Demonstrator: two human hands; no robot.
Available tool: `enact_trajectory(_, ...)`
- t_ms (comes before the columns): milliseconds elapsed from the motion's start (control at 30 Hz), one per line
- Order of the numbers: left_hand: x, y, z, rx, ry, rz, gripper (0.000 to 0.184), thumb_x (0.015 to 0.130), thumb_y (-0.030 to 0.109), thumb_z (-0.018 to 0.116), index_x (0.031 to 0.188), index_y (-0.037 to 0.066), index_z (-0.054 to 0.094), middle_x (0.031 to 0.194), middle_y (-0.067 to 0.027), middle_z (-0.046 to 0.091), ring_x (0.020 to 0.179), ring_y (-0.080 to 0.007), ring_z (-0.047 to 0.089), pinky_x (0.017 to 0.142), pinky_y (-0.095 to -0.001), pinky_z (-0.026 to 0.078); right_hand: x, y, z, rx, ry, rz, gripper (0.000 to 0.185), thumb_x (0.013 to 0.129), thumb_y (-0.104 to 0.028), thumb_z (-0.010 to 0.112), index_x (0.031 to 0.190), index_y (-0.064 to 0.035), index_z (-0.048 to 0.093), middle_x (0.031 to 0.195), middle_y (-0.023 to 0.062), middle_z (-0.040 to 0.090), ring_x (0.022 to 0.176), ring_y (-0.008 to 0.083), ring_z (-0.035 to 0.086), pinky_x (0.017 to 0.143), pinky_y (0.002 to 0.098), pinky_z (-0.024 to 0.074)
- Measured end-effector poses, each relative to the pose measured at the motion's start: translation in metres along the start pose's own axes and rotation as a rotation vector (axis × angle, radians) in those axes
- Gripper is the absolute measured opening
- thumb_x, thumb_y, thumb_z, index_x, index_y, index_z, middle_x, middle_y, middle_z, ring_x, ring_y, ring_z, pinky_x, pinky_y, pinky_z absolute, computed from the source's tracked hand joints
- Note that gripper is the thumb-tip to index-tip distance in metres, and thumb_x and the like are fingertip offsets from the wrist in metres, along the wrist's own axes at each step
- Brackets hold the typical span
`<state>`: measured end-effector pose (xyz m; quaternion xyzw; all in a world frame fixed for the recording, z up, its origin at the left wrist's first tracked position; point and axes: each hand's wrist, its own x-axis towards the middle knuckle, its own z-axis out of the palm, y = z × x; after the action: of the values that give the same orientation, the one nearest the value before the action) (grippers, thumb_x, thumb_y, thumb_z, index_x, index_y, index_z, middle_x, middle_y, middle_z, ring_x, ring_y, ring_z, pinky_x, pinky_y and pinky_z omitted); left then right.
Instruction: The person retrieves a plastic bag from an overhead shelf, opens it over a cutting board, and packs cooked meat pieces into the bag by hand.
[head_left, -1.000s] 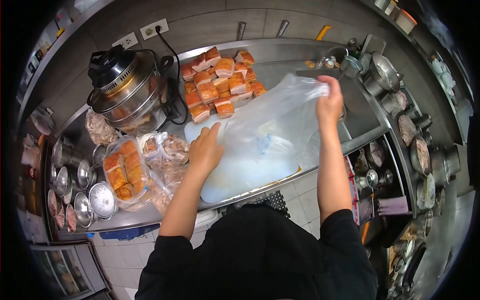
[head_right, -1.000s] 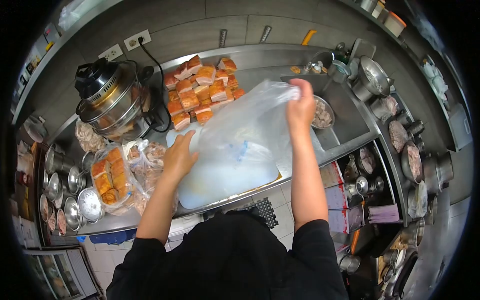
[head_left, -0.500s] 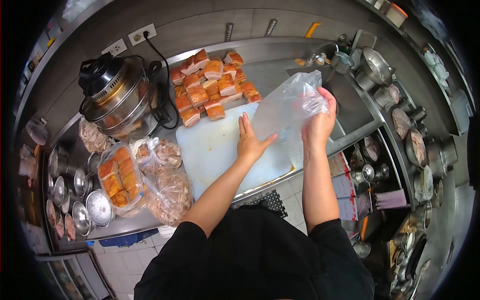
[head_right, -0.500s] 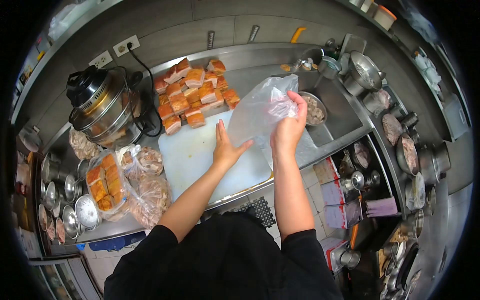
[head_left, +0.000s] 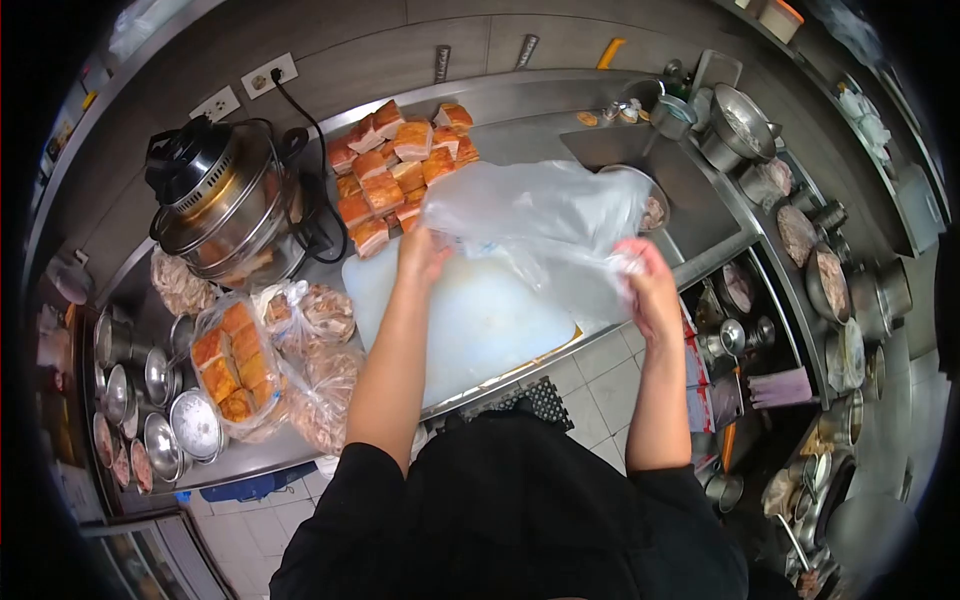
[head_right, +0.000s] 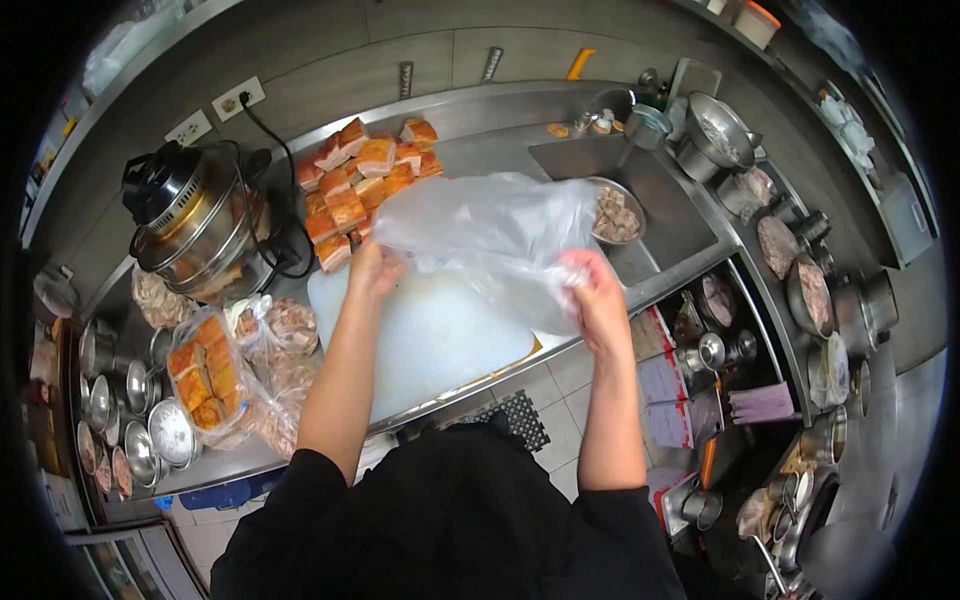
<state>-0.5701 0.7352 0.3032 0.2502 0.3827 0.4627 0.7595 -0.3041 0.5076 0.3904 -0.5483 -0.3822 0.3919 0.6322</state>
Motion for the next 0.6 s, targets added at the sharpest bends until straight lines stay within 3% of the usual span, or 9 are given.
enact_trajectory(133, 0.008, 0.018, -0.036, -0.249, -0.096, 0.110, 0.025, 0.094, 0.016, 0.053, 0.117, 0.006, 0.055, 0.104, -0.0096, 0.064, 0.091, -0.0175, 0.062, 0.081, -0.0351, 0.054, -0.020, 0.038, -0.037, -0.509, -0.419, 0.059, 0.038, 0.082, -0.013, 0.067, 0.119, -0.0057, 0.060, 0.093, 0.0062, 0.065, 0.082, 0.0158, 0.061, 0.074, 0.0302, 0.0490)
enact_trajectory(233, -0.034, 0.018, -0.053, -0.138, -0.115, 0.076, 0.018, 0.093, 0.017, 0.055, 0.109, 0.009, 0.059, 0.099, -0.0072, 0.064, 0.086, -0.0189, 0.062, 0.078, -0.0354, 0.054, -0.003, 0.087, -0.058, -0.968, -0.130, 0.055, 0.033, 0.082, -0.016, 0.067, 0.111, -0.0020, 0.064, 0.094, 0.0115, 0.070, 0.090, 0.0214, 0.065, 0.081, 0.0359, 0.0501)
enact_trajectory(300, -0.056, 0.011, -0.090, 0.046, -0.433, -0.242, 0.014, 0.093, 0.022, 0.058, 0.100, 0.010, 0.062, 0.092, -0.0043, 0.064, 0.087, -0.0181, 0.061, 0.075, -0.0344, 0.053, 0.022, 0.102, -0.068, -1.009, 0.136, -0.020, 0.030, 0.086, -0.015, 0.062, 0.114, -0.0036, 0.063, 0.096, 0.0125, 0.070, 0.091, 0.0239, 0.065, 0.082, 0.0376, 0.0508)
enact_trajectory(333, -0.082, 0.015, -0.085, 0.253, -0.414, -0.302, 0.016, 0.091, 0.024, 0.061, 0.097, 0.009, 0.063, 0.090, -0.0032, 0.064, 0.085, -0.0171, 0.060, 0.075, -0.0334, 0.052, 0.033, 0.104, -0.070, -1.038, 0.403, -0.099, 0.028, 0.090, -0.013, 0.057, 0.116, -0.0052, 0.062, 0.098, 0.0134, 0.070, 0.092, 0.0264, 0.066, 0.083, 0.0393, 0.0515)
enact_trajectory(367, -0.110, 0.021, -0.078, 0.459, -0.389, -0.362, 0.018, 0.090, 0.026, 0.063, 0.094, 0.008, 0.063, 0.087, -0.0022, 0.063, 0.084, -0.0162, 0.060, 0.074, -0.0324, 0.051, 0.042, 0.101, -0.067, -1.040, 0.400, -0.095, 0.028, 0.090, -0.013, 0.057, 0.116, -0.0052, 0.062, 0.098, 0.0134, 0.070, 0.092, 0.0264, 0.066, 0.083, 0.0393, 0.0515)
enact_trajectory(433, -0.134, 0.019, -0.094, 0.789, -0.572, -0.239, 0.022, 0.087, 0.029, 0.066, 0.094, 0.008, 0.063, 0.088, -0.0015, 0.063, 0.081, -0.0152, 0.058, 0.072, -0.0311, 0.049, 0.054, 0.093, -0.055, 0.080, 0.470, 0.172, 0.020, 0.094, -0.009, 0.049, 0.109, -0.0045, 0.062, 0.100, 0.0136, 0.068, 0.095, 0.0285, 0.066, 0.082, 0.0382, 0.0533)
enact_trajectory(467, -0.142, 0.021, -0.101, 1.120, -0.754, -0.100, 0.026, 0.085, 0.031, 0.069, 0.094, 0.007, 0.063, 0.088, -0.0008, 0.063, 0.079, -0.0141, 0.057, 0.070, -0.0299, 0.047, 0.053, 0.093, -0.046, 0.078, 0.460, 0.177, 0.020, 0.094, -0.009, 0.049, 0.109, -0.0045, 0.062, 0.100, 0.0136, 0.068, 0.095, 0.0285, 0.066, 0.082, 0.0382, 0.0533)
enact_trajectory(533, -0.160, 0.036, -0.103, 1.304, -0.681, 0.041, 0.031, 0.080, 0.031, 0.074, 0.093, 0.005, 0.063, 0.087, -0.0009, 0.063, 0.076, -0.0147, 0.056, 0.069, -0.0293, 0.045, 0.050, 0.093, -0.019, 0.653, 0.329, 0.344, 0.024, 0.095, -0.005, 0.044, 0.116, -0.0068, 0.056, 0.095, 0.0109, 0.066, 0.083, 0.0276, 0.067, 0.076, 0.0390, 0.0569)
enact_trajectory(600, -0.160, 0.054, -0.120, 1.191, -0.164, 0.054, 0.022, 0.082, 0.022, 0.072, 0.089, 0.006, 0.060, 0.084, -0.0020, 0.062, 0.075, -0.0135, 0.057, 0.067, -0.0276, 0.045, 0.041, 0.097, -0.013, 0.639, 0.283, 0.393, 0.022, 0.093, -0.004, 0.049, 0.114, -0.0034, 0.056, 0.093, 0.0087, 0.064, 0.081, 0.0217, 0.065, 0.071, 0.0328, 0.0554)
